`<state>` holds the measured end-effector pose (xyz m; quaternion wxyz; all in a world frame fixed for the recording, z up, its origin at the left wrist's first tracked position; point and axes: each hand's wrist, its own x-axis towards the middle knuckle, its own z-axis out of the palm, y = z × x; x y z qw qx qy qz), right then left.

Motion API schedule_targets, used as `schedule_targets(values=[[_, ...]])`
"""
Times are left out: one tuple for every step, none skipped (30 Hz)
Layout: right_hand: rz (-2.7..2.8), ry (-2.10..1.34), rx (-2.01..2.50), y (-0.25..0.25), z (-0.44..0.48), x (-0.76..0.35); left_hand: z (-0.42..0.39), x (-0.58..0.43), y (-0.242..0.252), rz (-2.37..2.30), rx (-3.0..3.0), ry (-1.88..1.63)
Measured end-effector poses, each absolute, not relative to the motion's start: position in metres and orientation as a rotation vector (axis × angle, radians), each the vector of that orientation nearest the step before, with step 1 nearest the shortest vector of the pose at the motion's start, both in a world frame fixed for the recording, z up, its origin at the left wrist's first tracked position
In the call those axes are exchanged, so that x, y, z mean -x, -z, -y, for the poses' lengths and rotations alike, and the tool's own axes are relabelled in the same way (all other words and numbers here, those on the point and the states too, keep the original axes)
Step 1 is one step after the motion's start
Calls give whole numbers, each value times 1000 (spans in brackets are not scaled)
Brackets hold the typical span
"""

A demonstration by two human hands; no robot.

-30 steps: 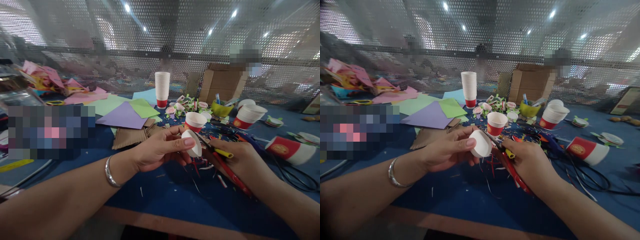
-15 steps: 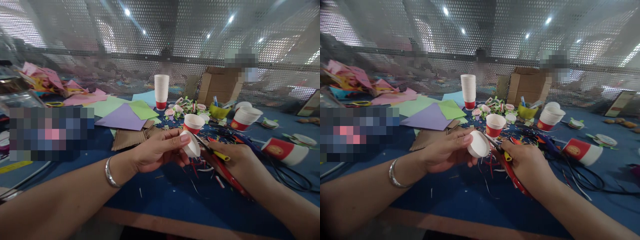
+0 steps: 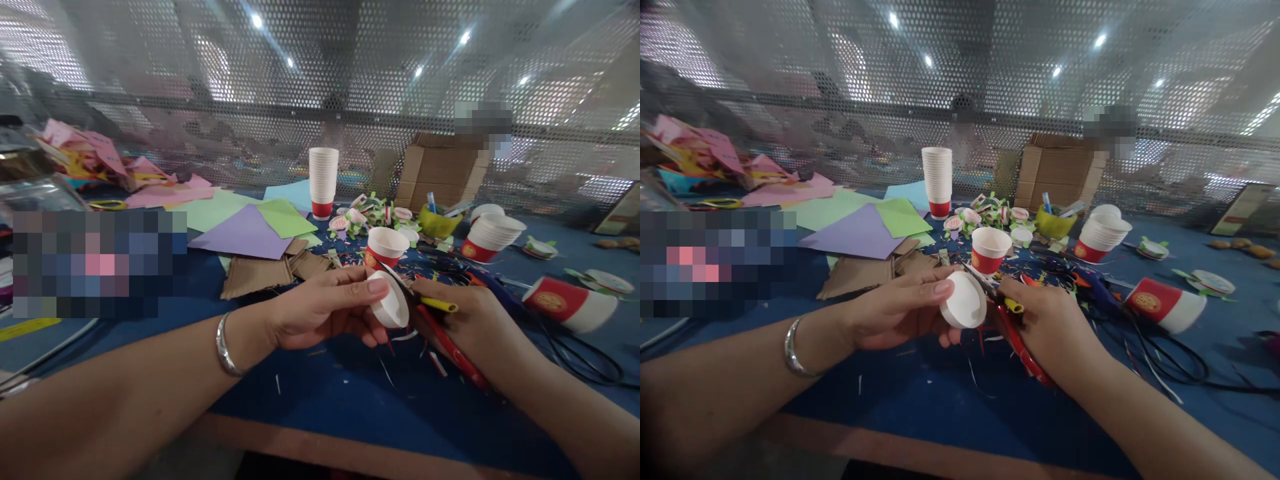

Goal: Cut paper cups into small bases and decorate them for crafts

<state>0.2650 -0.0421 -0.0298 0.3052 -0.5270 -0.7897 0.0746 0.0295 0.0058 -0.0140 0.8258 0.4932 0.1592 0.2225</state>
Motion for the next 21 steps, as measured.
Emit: schedule_targets(values=[[2097,-258,1374,29,42,-265,-6,-28,13,-345,-1065,-484],[2096,-308,1360,28,42,-264,-8,-27,10,-359,-1088,-502],[2084,-334,1360,28,42,-264,-9,-25,8,-383,-1120,-523],[2066,-331,1374,28,41,-264,-12,-23,5,-424,-1156,-551],[2048,-315,1391,29,40,-265,-14,-20,2,-470,-1197,-579],[2040,-303,1408,30,38,-266,-18,-18,0,-533,-1241,-600],[2040,-298,1424,30,36,-267,-21,-15,-2,-602,-1285,-620],[2053,-286,1442,31,35,-269,-25,-13,-3,-671,-1332,-632],[2076,-266,1465,31,33,-270,-28,-10,-4,-735,-1393,-637],[2103,-243,1488,31,32,-272,-32,-8,-5,-789,-1465,-643],[2125,-223,1508,31,31,-274,-35,-6,-5,-833,-1546,-642],[2136,-209,1518,32,30,-275,-38,-4,-6,-872,-1634,-636],[2135,-208,1524,32,30,-277,-41,-1,-6,-904,-1721,-622],[2116,-215,1531,33,30,-278,-43,1,-7,-929,-1802,-604],[2082,-219,1537,34,30,-279,-45,3,-7,-950,-1873,-586],[2048,-218,1541,35,31,-280,-47,5,-7,-964,-1933,-574],[2025,-220,1546,36,31,-280,-49,6,-7,-976,-1984,-574],[2013,-228,1549,37,31,-281,-50,7,-6,-990,-2023,-592],[2010,-240,1548,37,31,-281,-50,7,-5,-1002,-2047,-626],[2007,-256,1548,37,31,-281,-51,7,-3,-1012,-2060,-670],[2000,-272,1555,36,32,-280,-51,6,-1,-1020,-2064,-724]])
